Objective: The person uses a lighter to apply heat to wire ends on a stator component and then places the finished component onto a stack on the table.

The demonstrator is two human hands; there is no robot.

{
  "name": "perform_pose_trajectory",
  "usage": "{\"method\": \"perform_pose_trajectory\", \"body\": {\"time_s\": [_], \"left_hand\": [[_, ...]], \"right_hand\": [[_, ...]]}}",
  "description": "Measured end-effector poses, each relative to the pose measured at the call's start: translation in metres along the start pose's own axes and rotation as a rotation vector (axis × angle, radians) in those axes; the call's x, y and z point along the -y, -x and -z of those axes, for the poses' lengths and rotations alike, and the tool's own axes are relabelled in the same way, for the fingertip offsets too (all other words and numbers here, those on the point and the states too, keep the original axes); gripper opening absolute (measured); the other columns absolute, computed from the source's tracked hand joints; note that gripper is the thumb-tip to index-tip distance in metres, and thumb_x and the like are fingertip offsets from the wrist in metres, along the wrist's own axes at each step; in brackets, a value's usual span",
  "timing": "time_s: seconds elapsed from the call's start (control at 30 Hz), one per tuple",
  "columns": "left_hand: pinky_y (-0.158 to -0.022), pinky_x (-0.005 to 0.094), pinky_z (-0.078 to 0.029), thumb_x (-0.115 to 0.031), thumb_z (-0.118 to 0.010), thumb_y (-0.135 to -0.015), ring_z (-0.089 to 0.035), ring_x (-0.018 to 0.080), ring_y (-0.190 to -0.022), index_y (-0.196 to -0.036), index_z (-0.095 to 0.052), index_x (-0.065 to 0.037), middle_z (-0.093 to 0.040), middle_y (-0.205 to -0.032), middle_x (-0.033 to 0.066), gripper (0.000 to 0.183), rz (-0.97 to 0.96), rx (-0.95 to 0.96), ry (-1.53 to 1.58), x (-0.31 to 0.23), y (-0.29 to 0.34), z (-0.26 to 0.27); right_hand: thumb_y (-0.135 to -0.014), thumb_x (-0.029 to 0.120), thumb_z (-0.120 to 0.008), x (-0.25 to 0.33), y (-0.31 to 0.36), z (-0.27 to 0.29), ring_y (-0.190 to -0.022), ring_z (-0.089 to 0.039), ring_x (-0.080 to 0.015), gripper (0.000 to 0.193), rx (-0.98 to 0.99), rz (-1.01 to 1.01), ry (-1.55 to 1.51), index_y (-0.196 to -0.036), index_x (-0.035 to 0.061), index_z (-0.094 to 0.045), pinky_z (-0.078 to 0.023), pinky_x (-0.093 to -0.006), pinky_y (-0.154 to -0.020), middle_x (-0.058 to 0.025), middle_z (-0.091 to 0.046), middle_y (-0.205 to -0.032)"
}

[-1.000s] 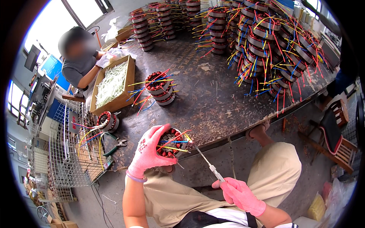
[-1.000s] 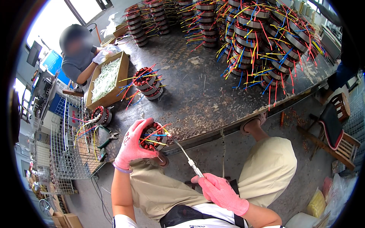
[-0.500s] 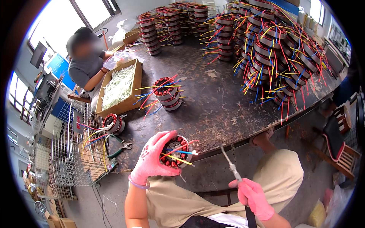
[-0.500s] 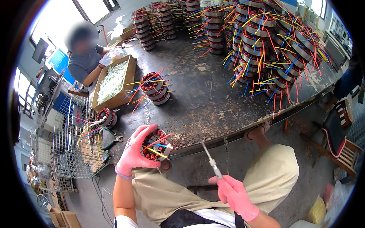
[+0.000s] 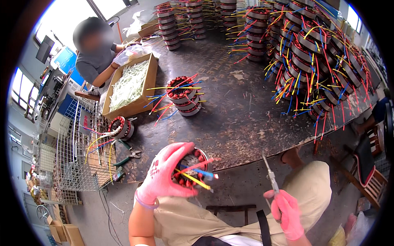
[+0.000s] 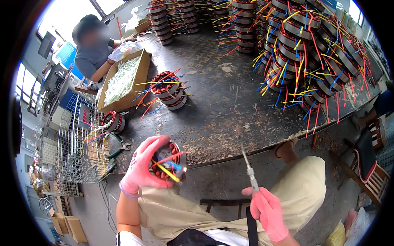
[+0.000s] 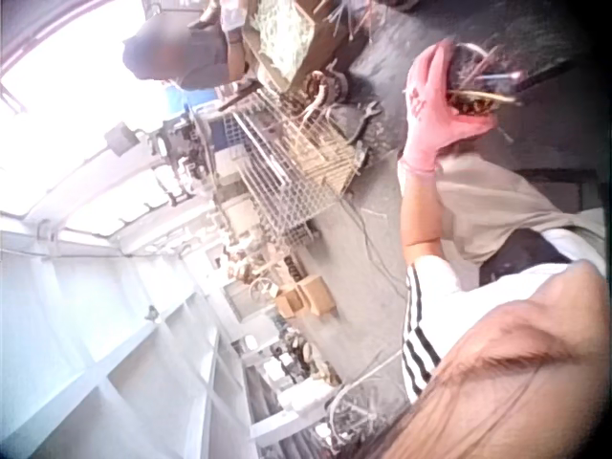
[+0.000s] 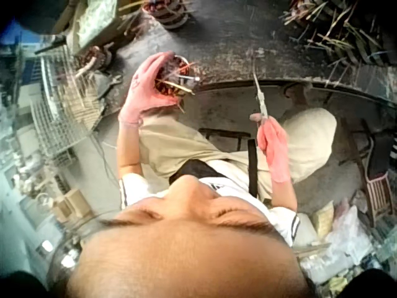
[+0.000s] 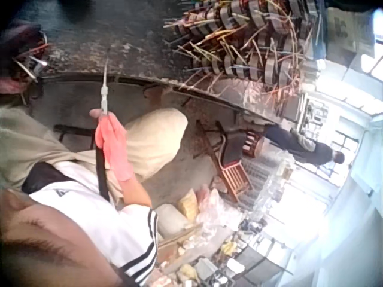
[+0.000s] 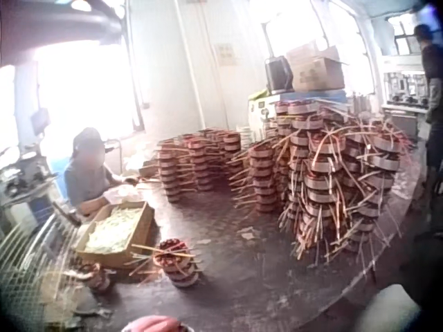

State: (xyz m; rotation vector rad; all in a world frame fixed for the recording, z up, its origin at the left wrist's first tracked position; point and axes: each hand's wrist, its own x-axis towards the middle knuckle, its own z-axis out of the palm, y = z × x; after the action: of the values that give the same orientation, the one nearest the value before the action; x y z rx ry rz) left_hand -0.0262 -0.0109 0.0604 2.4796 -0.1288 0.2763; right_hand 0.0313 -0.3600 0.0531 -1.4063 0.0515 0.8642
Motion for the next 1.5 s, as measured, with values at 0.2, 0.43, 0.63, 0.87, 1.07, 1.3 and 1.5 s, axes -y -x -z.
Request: {"method": "perform_pose_trajectory", "body": {"time_s": [0.2, 0.43, 0.63, 0.87, 1.07, 1.3, 1.5], "left_hand": [[-0.104, 0.0442, -0.040, -0.034, -0.089, -0.052, -0.050, 0.0372, -0.123, -0.139, -0.046, -0.002, -0.052, -0.133, 0.0193, 0.102, 0.059, 0.088, -0.120, 0.041, -0.005, -0.031], [-0.108, 0.0462, -0.037, -0.031, -0.088, -0.057, -0.046, 0.0390, -0.128, -0.142, -0.043, -0.004, -0.047, -0.139, 0.0210, 0.100, 0.058, 0.115, -0.181, 0.044, -0.006, -0.033], [-0.109, 0.0479, -0.035, -0.033, -0.085, -0.059, -0.042, 0.0434, -0.130, -0.142, -0.044, -0.006, -0.043, -0.144, 0.0227, 0.096, 0.087, 0.061, -0.330, 0.034, 0.005, -0.041], [-0.107, 0.0508, -0.036, -0.029, -0.087, -0.054, -0.046, 0.0436, -0.125, -0.139, -0.046, -0.007, -0.048, -0.138, 0.0219, 0.097, 0.054, -0.058, -0.296, 0.049, 0.013, -0.059], [-0.109, 0.0500, -0.035, -0.031, -0.088, -0.055, -0.044, 0.0424, -0.126, -0.139, -0.046, -0.005, -0.047, -0.138, 0.0220, 0.097, 0.061, -0.002, -0.295, 0.045, 0.011, -0.059], [-0.109, 0.0496, -0.035, -0.033, -0.087, -0.056, -0.043, 0.0437, -0.126, -0.138, -0.045, -0.005, -0.044, -0.141, 0.0229, 0.097, 0.089, 0.039, -0.311, 0.048, 0.008, -0.047], [-0.111, 0.0496, -0.033, -0.037, -0.086, -0.057, -0.041, 0.0433, -0.129, -0.138, -0.044, -0.003, -0.042, -0.143, 0.0234, 0.097, 0.085, 0.098, -0.292, 0.042, 0.001, -0.046]], "right_hand": [[-0.104, 0.023, -0.047, -0.002, -0.008, 0.002, -0.052, -0.040, -0.0048, 0.033, 0.103, -0.016, -0.018, -0.117, -0.0037, -0.060, -0.029, -0.0220, -0.049, 0.0034, -0.046, -0.059], [-0.104, 0.024, -0.049, -0.008, -0.003, 0.000, -0.052, -0.040, -0.0047, 0.032, 0.133, -0.019, -0.029, -0.117, -0.0026, -0.061, -0.029, -0.0221, -0.049, 0.0042, -0.046, -0.059], [-0.103, 0.025, -0.050, -0.024, 0.006, -0.008, -0.054, -0.040, -0.0036, 0.032, 0.193, 0.050, -0.089, -0.117, -0.0013, -0.062, -0.030, -0.0216, -0.049, 0.0054, -0.046, -0.062], [-0.102, 0.035, -0.051, -0.047, -0.006, -0.022, -0.054, -0.040, -0.0043, 0.036, 0.278, 0.054, -0.070, -0.115, 0.0039, -0.064, -0.029, -0.0217, -0.050, 0.0046, -0.047, -0.061], [-0.103, 0.035, -0.049, -0.064, -0.001, -0.049, -0.053, -0.038, -0.0043, 0.038, 0.276, 0.128, -0.095, -0.117, 0.0022, -0.063, -0.027, -0.0224, -0.049, 0.0056, -0.044, -0.059], [-0.103, 0.034, -0.049, -0.057, -0.001, -0.084, -0.052, -0.037, -0.0046, 0.036, 0.294, 0.167, -0.047, -0.112, 0.0023, -0.064, -0.026, -0.0232, -0.047, 0.0052, -0.043, -0.057], [-0.104, 0.037, -0.047, -0.053, 0.006, -0.084, -0.051, -0.034, -0.0048, 0.039, 0.297, 0.203, 0.004, -0.116, 0.0045, -0.064, -0.025, -0.0241, -0.048, 0.0058, -0.040, -0.056]]}}
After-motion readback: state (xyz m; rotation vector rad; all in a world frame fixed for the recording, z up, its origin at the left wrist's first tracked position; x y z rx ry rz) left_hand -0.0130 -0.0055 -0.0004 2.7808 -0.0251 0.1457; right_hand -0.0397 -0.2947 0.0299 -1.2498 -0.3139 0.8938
